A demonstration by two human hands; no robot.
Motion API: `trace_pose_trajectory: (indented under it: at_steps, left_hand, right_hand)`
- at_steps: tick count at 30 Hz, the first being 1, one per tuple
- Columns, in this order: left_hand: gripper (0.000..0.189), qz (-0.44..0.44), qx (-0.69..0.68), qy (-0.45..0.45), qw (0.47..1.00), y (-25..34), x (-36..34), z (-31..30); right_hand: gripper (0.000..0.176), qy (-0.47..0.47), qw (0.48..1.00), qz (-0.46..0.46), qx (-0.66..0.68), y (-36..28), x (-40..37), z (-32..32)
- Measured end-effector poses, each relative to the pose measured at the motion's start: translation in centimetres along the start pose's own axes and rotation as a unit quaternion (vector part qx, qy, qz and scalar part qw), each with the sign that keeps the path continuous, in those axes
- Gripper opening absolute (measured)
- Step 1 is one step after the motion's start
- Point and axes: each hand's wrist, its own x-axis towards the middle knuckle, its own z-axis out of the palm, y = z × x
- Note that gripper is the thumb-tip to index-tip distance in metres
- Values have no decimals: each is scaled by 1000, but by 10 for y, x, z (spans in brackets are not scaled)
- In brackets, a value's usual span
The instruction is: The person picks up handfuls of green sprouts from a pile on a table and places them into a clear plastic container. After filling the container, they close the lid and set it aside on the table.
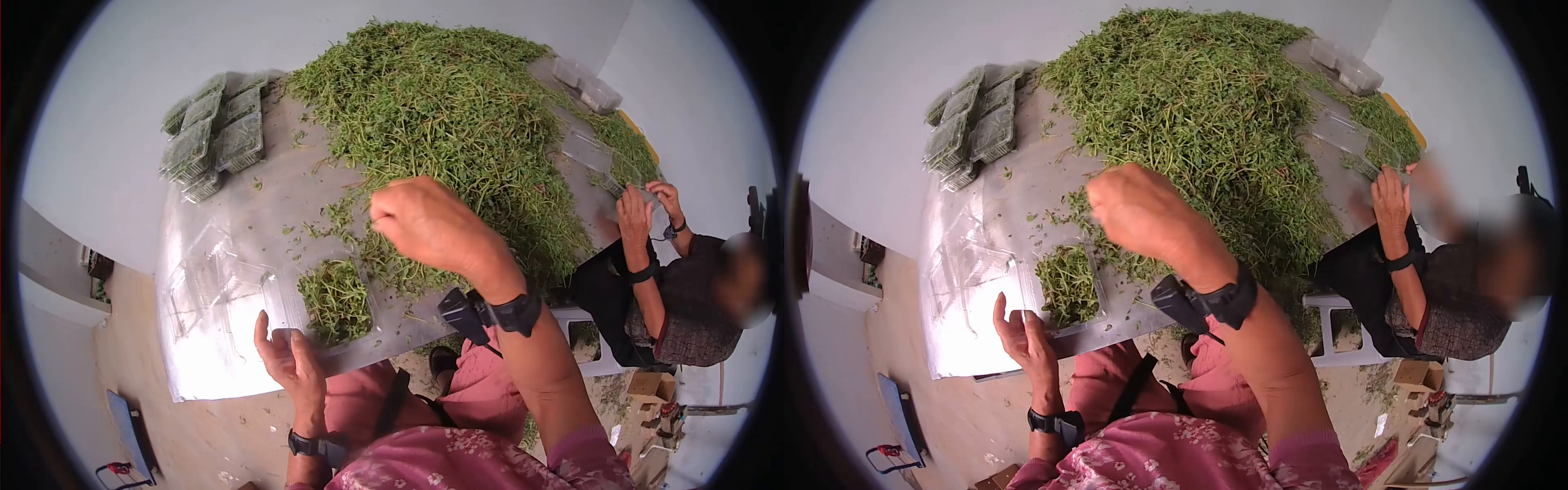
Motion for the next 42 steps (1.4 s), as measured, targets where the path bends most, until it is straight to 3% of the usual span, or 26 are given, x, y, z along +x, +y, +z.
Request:
trace_pose_trajectory:
  at_steps: [3,6,10,18,30,36,42]
  left_hand:
    - [49,60,-4,-9,998,-10,2,-2]
    - [49,56,1,-10,998,-10,3,-4]
    - [54,14,-9,-22,1000,-4,3,-6]
    - [54,17,-22,-18,999,-4,3,-4]
    - [54,23,-15,-19,999,-6,3,-5]
    - [55,29,-2,-17,999,-6,4,-5]
    - [54,24,-15,-23,999,-6,3,-5]
  right_hand:
    - [14,14,985,168,-48,22,-11,-31]
    - [15,-42,960,266,-73,34,-31,-39]
    - [17,-60,961,256,-84,59,-42,-20]
    - [16,-153,936,280,-145,71,-36,-2]
    - [7,-114,946,270,-138,73,-35,1]
    - [4,-49,976,211,-1,46,-28,-8]
    - [7,-147,963,210,-86,47,-24,20]
